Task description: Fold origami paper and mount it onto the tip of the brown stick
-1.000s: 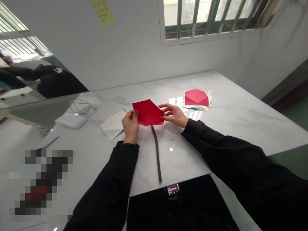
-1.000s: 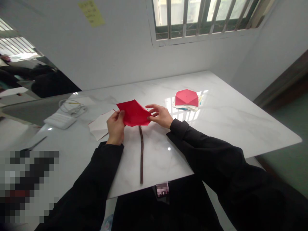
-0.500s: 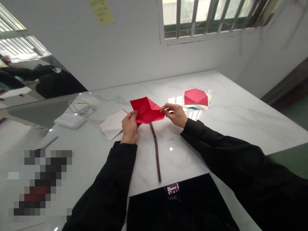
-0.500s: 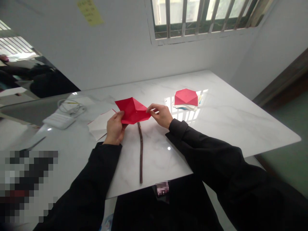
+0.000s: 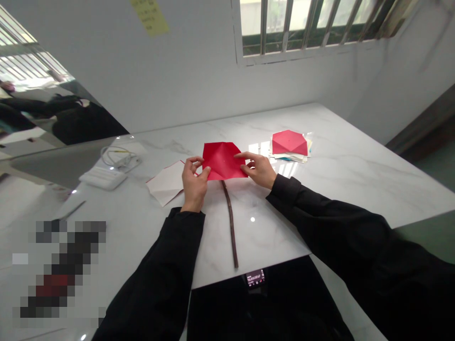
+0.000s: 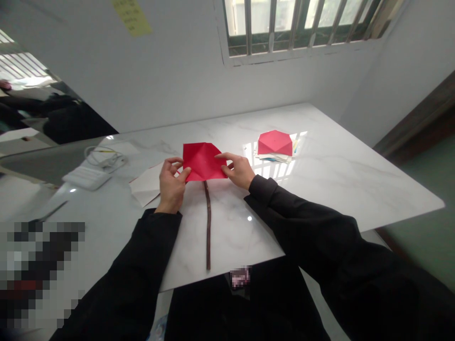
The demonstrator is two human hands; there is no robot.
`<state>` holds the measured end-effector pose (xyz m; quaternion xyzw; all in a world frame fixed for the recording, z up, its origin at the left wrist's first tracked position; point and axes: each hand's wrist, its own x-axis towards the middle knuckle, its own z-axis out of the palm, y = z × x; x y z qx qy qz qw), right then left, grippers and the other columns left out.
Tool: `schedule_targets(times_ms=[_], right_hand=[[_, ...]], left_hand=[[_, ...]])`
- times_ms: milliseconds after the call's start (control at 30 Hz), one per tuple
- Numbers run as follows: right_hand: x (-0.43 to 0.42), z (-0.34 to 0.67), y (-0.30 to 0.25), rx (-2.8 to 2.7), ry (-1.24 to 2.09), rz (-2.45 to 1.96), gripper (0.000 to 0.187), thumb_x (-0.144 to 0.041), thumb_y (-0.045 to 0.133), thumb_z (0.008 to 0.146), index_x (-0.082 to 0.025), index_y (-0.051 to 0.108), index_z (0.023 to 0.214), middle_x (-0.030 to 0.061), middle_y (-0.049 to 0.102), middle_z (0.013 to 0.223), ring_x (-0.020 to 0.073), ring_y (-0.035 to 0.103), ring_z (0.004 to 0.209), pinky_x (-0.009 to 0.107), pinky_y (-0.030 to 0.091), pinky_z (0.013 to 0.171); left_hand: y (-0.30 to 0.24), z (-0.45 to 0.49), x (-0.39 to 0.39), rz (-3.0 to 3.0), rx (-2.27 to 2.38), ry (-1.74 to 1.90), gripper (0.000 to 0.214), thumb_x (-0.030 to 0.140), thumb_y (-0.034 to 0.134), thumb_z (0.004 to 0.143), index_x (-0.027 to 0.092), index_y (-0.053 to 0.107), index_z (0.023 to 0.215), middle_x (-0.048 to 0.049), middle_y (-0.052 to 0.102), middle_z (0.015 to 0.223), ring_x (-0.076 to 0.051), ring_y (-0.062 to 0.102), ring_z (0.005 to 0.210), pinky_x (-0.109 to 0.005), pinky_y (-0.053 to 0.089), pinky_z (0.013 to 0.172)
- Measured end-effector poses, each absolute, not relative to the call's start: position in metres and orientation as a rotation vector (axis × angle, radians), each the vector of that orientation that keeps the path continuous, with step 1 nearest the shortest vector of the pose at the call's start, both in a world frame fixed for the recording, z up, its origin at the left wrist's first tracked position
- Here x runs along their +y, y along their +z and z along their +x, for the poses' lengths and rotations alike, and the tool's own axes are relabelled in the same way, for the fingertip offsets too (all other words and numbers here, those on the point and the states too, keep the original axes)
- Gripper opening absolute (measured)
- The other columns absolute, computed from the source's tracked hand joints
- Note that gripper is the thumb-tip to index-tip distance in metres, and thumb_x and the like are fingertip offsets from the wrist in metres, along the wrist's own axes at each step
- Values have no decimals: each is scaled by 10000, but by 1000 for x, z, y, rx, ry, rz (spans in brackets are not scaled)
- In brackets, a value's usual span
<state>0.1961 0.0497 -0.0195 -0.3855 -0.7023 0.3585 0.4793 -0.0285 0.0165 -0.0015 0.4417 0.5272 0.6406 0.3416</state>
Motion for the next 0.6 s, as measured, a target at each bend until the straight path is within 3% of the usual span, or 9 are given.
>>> schedule_targets(times_ms=[133, 233, 367, 600], right_hand=[[58, 196, -27, -1624, 891, -954, 463, -188, 621, 870, -224, 752, 1313, 78, 773, 1144, 142, 705, 703, 282, 602, 654], [64, 196, -31, -1570, 909, -936, 510, -186, 616, 874, -235, 716, 1372, 79, 765, 1116, 150, 699, 718, 274, 569, 619], [67, 197, -33, -1547, 934, -899, 509, -209, 616, 879, -256, 710, 1377, 73, 762, 1114, 155, 680, 717, 269, 545, 584], [66, 198, -28, -1487, 985, -858, 502, -245, 624, 834, -243, 764, 1316, 71, 765, 1141, 202, 693, 881, 313, 584, 690]], left_hand=[[-3, -29, 19, 1366, 1375, 1646, 105, 185, 760, 732, 195, 659, 760, -21, 695, 866, -161, 659, 858, -223, 527, 750], [-2, -29, 18, 1410, 1414, 1541, 58, 229, 744, 774, 184, 729, 740, -37, 734, 814, -174, 674, 803, -272, 564, 772], [-2, -28, 16, 1439, 1390, 1522, 242, 254, 785, 793, 183, 838, 1018, -87, 819, 1066, -227, 750, 967, -326, 621, 865], [-8, -31, 20, 1261, 1180, 1526, 646, 209, 872, 752, 214, 744, 1385, -123, 741, 1416, -299, 702, 1313, -461, 576, 1141]])
